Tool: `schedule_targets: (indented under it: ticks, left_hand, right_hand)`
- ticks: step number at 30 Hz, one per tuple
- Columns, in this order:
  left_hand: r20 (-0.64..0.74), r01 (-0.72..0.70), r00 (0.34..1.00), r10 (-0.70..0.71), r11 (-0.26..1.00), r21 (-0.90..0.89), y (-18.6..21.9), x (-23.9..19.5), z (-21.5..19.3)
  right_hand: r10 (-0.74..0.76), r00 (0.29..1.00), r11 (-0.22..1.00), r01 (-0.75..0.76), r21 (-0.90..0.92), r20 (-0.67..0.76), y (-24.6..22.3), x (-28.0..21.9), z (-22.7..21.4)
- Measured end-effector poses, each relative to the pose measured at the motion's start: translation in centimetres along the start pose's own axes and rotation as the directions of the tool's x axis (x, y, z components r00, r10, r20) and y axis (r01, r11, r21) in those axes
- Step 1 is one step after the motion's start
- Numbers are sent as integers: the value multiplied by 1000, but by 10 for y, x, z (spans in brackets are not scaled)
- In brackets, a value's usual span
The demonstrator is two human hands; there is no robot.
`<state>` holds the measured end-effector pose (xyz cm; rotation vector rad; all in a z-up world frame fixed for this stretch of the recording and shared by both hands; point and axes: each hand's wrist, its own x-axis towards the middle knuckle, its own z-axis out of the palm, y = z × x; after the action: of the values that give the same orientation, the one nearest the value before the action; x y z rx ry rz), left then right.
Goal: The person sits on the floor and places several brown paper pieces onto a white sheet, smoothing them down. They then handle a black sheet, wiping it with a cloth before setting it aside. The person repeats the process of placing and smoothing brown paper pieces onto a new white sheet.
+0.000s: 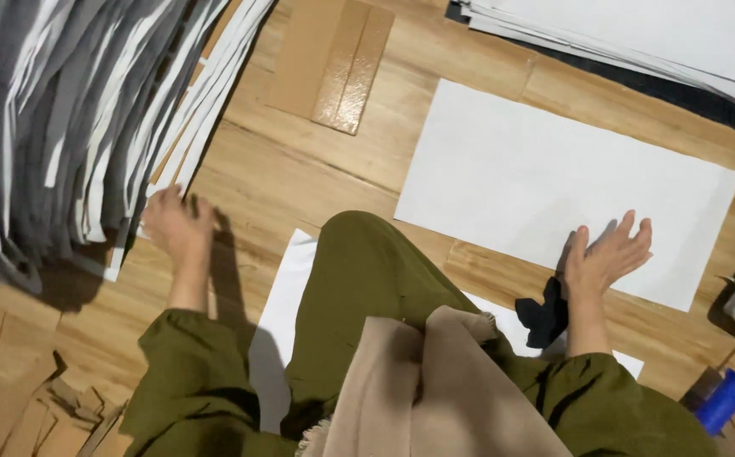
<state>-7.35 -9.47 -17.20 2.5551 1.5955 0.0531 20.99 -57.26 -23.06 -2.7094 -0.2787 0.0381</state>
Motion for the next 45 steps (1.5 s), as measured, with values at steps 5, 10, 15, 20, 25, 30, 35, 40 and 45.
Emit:
schedule_targets:
  ticks: [5, 10, 15, 20, 25, 30, 35, 40, 45]
  left_hand:
    - [-274, 119, 959, -70, 979, 167, -149, -59, -16]
    - [-206, 492, 867, -454, 847, 203, -230, -110, -65]
    - [-45, 772, 631, -774, 622, 129, -332, -155, -52]
    - [-170, 667, 739, -652, 744, 45, -283, -163, -46]
    - [-233, 87, 968, -89, 996, -20, -162, -121, -24]
    - [-193, -413, 904, 382, 898, -154, -38, -83, -6]
    - [-312, -739, 674, 670, 614, -278, 80, -81, -7]
    - [-137, -578, 508, 850, 219, -786, 241, -166, -38]
    - [260, -42, -43, 965, 258, -965, 344, -349, -47]
  right_hand:
    - [-209, 978, 977, 210, 30, -29, -43, -6, 4]
    - [-367, 928, 928, 361, 87, 62, -103, -34, 15]
    - [-443, 894, 890, 430, 152, 63, -119, -66, 22]
    - [-418, 909, 905, 416, 92, 0, -109, -73, 9]
    - [-217, 925, 975, 219, -31, -312, -48, -56, -50]
    - [-48, 861, 948, -120, -294, -506, 47, -105, -178]
    - [68, 781, 751, -450, -483, -621, 170, -236, -276]
    - [612, 654, 599, -750, -280, -444, 243, -364, -287]
    - [854, 468, 519, -799, 305, -227, 271, -391, -236]
